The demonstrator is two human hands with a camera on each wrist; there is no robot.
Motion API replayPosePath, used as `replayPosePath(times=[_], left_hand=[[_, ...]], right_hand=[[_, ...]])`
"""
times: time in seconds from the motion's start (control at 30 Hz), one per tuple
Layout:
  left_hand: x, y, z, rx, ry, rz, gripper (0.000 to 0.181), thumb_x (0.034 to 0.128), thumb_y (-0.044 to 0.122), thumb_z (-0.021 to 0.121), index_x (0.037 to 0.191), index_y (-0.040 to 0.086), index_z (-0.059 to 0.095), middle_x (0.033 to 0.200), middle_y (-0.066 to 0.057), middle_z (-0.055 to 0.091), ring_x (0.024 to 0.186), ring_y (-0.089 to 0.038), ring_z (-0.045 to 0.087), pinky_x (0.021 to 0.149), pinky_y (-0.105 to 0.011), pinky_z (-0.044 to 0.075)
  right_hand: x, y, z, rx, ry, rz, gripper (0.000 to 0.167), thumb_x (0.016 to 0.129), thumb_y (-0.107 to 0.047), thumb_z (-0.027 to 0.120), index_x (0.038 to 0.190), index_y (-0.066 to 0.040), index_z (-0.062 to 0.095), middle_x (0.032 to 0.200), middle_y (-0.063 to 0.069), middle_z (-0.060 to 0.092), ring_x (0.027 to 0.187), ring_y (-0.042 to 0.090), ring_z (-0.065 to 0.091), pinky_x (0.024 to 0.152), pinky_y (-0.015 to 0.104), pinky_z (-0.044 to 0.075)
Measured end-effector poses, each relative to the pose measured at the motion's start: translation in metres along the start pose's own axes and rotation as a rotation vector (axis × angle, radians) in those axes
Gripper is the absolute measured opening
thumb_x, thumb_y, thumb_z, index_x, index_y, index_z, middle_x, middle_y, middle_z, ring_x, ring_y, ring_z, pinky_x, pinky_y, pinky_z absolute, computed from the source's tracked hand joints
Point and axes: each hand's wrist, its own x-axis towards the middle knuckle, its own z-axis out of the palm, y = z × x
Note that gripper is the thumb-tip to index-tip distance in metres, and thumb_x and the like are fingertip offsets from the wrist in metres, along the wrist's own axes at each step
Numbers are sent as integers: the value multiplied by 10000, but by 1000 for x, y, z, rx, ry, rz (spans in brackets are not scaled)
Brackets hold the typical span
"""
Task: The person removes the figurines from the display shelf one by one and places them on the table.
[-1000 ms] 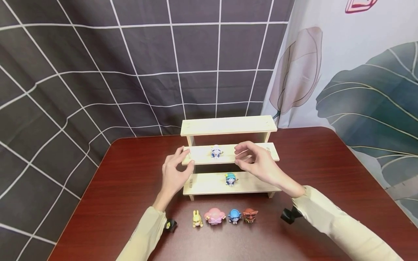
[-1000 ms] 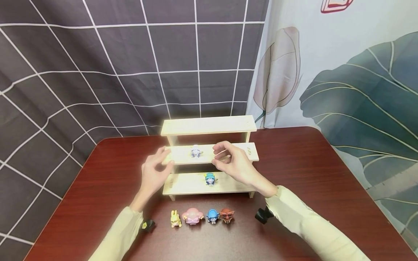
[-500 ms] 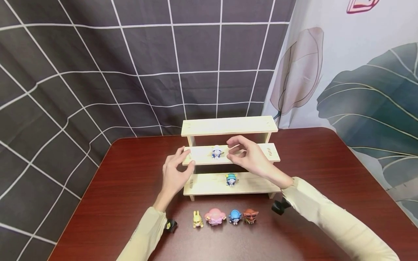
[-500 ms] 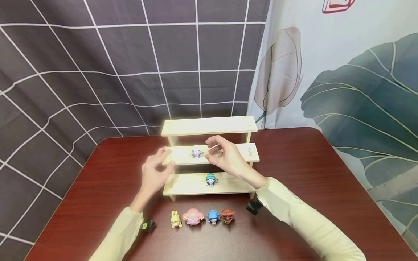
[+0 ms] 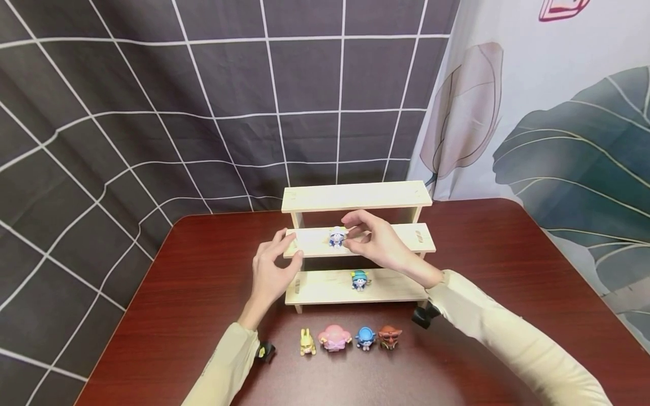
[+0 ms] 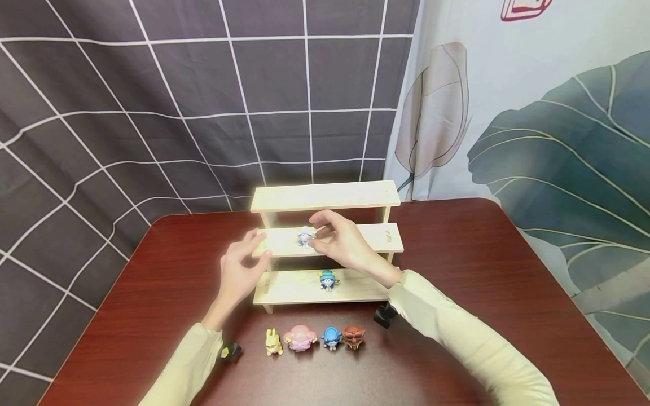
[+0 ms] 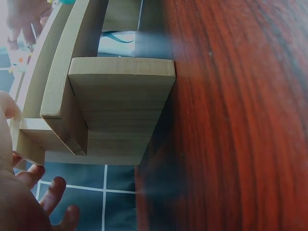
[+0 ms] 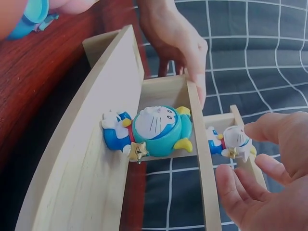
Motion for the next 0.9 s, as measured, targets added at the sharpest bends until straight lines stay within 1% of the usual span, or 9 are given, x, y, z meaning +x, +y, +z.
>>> replayPosePath(times=[0.17,0.37,0.6,0.73,0.9], left_hand=[[0,1,0,-3,2,2,384,800,176,772,1176,97,758,1297,-151,644,1020,-339,589,828,-499,411],[0,2,0,1,1,-8,381,802,178,771,1176,107,759,1308,-108,646,1026,-333,587,837,-498,410],[0,0,0,-3,-4,-12,369,813,188,758,1171,100,760,1296,-136,649,1017,-321,589,835,-486,415],[0,0,0,-2,-6,-18,369,815,189,761,1175,109,760,1305,-108,648,1018,-310,588,833,-480,420],[0,-1,0,-1,-5,-17,378,813,187,767,1182,108,757,1315,-102,642,1031,-308,585,837,-480,420]], right_hand=[[4,0,4,-23,-11,-13,382,819,54,758,1168,16,609,1114,166,647,927,279,688,729,328,559],[7,1,8,-60,-15,-27,363,823,33,757,1156,18,614,1114,169,653,892,259,676,710,316,551],[10,1,11,-85,-18,-17,345,827,15,763,1145,0,628,1115,153,657,886,245,656,710,310,541],[11,1,11,-95,-20,-8,334,832,5,765,1139,6,633,1106,148,658,881,239,654,699,303,533],[11,1,12,-105,-24,3,323,838,-8,765,1134,14,637,1093,138,660,869,228,657,688,300,527]])
